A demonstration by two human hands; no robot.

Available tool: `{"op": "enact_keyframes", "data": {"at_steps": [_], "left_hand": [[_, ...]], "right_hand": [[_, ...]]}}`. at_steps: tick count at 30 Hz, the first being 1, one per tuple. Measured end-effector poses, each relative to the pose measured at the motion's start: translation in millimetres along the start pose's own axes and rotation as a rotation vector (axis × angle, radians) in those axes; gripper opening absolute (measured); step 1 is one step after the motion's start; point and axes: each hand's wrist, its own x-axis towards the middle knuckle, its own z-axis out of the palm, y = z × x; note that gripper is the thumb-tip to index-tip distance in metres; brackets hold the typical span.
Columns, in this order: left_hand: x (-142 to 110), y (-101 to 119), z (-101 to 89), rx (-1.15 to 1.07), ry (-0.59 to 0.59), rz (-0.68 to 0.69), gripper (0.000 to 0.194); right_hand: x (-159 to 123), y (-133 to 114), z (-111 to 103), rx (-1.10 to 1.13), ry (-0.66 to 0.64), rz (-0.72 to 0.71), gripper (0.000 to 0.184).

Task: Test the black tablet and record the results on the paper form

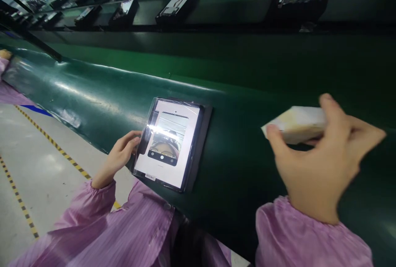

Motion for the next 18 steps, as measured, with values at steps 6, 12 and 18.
{"op": "enact_keyframes", "data": {"at_steps": [6, 12, 18], "left_hand": [[29, -1, -15.3, 0.041, -0.053, -0.01, 0.046], [49, 8, 11.7, -0.198, -0.042, 0.069, 0.046], [56, -1, 23.2, -0.233, 0.011, 0.119, 0.045]], "right_hand": [[5, 40, 6, -0.213, 0.023, -0.042, 0.083], [-7, -20, 23, 0.057, 0.123, -0.398, 0.063], [-31, -63, 33, 0.279, -0.123, -0.334, 0.048]]}}
